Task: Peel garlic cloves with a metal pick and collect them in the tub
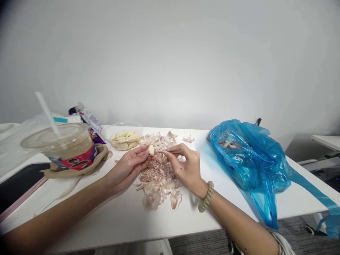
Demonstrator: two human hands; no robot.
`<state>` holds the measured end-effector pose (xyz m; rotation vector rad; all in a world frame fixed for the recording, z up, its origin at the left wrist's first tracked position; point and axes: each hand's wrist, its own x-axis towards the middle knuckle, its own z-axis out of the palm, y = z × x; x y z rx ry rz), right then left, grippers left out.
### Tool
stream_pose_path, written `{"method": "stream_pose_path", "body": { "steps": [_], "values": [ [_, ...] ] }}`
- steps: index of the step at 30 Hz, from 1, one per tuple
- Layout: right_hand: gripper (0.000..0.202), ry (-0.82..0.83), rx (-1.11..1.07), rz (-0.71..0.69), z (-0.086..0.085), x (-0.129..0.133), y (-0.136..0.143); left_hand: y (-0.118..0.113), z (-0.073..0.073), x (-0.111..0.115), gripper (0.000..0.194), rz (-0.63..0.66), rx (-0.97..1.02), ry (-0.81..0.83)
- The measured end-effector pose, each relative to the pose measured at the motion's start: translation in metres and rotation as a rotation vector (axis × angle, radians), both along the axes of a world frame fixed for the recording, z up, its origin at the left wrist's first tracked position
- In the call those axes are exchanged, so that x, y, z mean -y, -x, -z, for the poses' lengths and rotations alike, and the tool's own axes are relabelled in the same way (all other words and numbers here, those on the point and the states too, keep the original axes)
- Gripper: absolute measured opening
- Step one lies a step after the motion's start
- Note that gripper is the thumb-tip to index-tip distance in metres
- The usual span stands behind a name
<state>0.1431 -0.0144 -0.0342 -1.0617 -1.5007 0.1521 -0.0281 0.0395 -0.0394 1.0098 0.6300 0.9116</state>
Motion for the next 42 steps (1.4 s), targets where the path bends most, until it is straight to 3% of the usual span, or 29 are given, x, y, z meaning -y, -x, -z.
{"method": "stream_pose_path", "body": {
  "steps": [9,18,29,42],
  "values": [
    [0.001,-0.008,0.033,-0.024,-0.0019,0.0014,0.001,0.0011,0.0028,-0.003,0.026,-0.08,-0.041,-0.008],
    [0.003,0.002,0.028,-0.035,-0.0001,-0.0002,-0.0005,0.0,-0.0046,0.0004,0.023,-0.158,-0.069,0.0],
    [0.007,0.03,-0.09,-0.135,0.0014,0.0001,0.0005,0.0012,-0.0045,0.0009,0.02,-0.012,-0.044,-0.032],
    [0.008,0.052,-0.059,-0.152,0.0008,0.0015,0.0006,0.0019,-0.0008,0.0001,0.021,0.014,-0.031,-0.03]
  ]
}}
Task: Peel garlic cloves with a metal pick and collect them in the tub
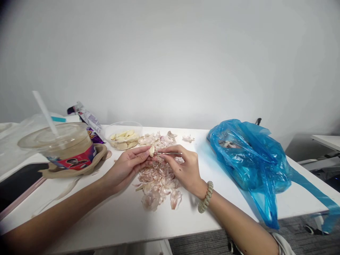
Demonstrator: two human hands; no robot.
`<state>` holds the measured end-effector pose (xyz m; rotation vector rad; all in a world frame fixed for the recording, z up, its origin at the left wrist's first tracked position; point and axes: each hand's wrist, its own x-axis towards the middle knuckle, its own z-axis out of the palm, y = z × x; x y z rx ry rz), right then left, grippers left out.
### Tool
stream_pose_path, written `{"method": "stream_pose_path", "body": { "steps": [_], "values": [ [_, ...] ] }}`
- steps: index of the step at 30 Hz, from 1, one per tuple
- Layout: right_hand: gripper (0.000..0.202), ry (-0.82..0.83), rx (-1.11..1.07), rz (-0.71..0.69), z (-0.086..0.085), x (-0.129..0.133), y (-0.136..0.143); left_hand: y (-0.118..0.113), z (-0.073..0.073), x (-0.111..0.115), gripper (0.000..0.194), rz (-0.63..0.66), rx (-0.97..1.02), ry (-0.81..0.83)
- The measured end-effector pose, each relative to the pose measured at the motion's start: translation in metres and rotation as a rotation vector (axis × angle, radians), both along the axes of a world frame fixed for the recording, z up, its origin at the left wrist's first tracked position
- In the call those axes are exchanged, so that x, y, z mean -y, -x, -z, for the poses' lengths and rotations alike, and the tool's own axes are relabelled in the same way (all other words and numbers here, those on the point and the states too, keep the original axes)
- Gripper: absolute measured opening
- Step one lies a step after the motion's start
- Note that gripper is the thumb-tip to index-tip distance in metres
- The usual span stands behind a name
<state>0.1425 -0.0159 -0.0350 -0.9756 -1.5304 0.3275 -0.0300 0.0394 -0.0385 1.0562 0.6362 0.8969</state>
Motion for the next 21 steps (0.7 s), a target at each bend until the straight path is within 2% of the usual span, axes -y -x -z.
{"method": "stream_pose_path", "body": {
  "steps": [21],
  "values": [
    [0.004,-0.048,0.037,0.023,0.0003,0.0004,-0.0022,-0.0001,0.0005,-0.0001,0.023,0.001,0.003,-0.012]
  ]
}}
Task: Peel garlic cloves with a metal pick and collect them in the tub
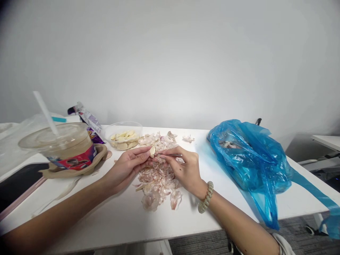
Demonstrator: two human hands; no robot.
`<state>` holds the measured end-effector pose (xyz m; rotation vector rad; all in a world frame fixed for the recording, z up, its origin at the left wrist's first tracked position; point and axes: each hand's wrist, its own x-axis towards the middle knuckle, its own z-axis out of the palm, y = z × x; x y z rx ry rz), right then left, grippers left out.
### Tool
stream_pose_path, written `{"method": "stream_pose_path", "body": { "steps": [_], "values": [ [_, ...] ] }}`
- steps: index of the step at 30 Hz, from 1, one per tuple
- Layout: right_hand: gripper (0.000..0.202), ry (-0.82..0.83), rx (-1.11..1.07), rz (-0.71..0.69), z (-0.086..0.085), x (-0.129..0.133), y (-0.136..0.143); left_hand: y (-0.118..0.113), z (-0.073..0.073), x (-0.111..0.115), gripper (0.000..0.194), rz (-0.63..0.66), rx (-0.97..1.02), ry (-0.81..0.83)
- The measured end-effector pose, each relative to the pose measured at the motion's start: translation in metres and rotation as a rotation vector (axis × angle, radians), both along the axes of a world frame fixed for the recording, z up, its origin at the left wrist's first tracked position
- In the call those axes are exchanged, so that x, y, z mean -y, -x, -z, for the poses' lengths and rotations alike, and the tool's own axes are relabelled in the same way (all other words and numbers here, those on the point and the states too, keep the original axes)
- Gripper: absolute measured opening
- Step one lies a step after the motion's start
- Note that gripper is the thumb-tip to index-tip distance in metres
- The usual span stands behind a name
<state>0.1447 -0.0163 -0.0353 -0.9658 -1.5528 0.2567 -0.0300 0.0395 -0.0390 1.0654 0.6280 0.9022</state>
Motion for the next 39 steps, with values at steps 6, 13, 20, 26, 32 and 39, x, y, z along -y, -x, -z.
{"method": "stream_pose_path", "body": {
  "steps": [6,13,20,26,32,39],
  "values": [
    [0.002,-0.007,0.033,-0.003,0.0009,-0.0008,-0.0007,0.0003,0.0001,0.0006,0.022,-0.016,-0.003,0.023],
    [0.002,-0.01,0.051,-0.014,-0.001,-0.0003,-0.0007,0.0,-0.0012,0.0008,0.023,-0.043,-0.016,0.04],
    [0.002,-0.029,0.077,-0.011,-0.0023,-0.0003,-0.0007,0.0002,0.002,-0.0005,0.025,-0.049,-0.025,0.021],
    [0.001,-0.015,0.103,-0.004,-0.0016,0.0004,-0.001,-0.0001,0.0001,0.0003,0.024,-0.062,-0.037,0.027],
    [0.004,0.009,0.148,-0.02,-0.0014,0.0015,0.0,-0.0006,-0.0048,0.0007,0.02,-0.086,0.005,0.036],
    [0.005,0.002,0.17,0.077,-0.0034,-0.0011,0.0018,0.0002,0.0018,-0.002,0.023,-0.031,0.011,0.013]
  ]
}}
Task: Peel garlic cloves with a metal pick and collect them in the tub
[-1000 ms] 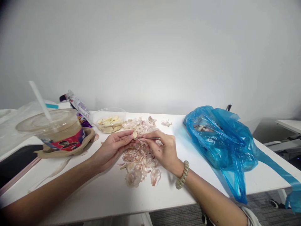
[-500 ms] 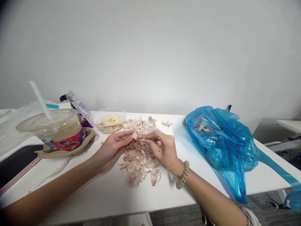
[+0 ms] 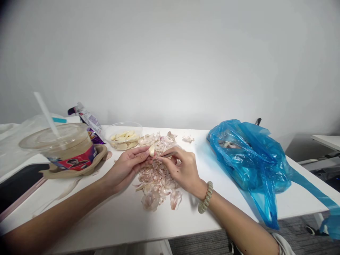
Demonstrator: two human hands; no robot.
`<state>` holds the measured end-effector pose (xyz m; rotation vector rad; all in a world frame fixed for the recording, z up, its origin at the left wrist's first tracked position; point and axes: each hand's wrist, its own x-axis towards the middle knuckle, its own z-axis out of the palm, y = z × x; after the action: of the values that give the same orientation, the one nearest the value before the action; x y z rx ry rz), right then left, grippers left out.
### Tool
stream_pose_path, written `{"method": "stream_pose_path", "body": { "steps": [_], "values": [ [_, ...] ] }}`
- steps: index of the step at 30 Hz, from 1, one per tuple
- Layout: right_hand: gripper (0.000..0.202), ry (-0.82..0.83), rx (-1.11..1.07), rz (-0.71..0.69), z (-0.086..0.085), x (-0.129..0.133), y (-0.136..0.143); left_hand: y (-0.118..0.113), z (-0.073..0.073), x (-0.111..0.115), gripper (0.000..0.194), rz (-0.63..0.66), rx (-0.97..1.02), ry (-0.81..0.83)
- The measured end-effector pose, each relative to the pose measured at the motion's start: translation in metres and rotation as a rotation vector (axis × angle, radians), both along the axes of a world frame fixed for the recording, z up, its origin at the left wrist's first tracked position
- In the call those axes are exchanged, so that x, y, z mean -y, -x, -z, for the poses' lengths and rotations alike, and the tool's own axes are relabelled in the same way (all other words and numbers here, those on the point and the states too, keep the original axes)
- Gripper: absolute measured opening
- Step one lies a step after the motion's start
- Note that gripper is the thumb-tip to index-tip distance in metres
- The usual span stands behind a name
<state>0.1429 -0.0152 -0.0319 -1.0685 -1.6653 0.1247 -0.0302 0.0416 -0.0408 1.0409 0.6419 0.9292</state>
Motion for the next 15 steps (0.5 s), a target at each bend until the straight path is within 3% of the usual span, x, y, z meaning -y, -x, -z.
{"method": "stream_pose_path", "body": {
  "steps": [8,15],
  "values": [
    [0.005,0.012,-0.095,0.034,0.0023,-0.0014,0.0006,-0.0005,-0.0053,0.0031,0.019,0.037,-0.032,-0.013],
    [0.008,-0.023,-0.146,-0.028,0.0031,0.0005,0.0008,-0.0016,-0.0049,0.0031,0.015,0.036,-0.026,-0.004]
  ]
}}
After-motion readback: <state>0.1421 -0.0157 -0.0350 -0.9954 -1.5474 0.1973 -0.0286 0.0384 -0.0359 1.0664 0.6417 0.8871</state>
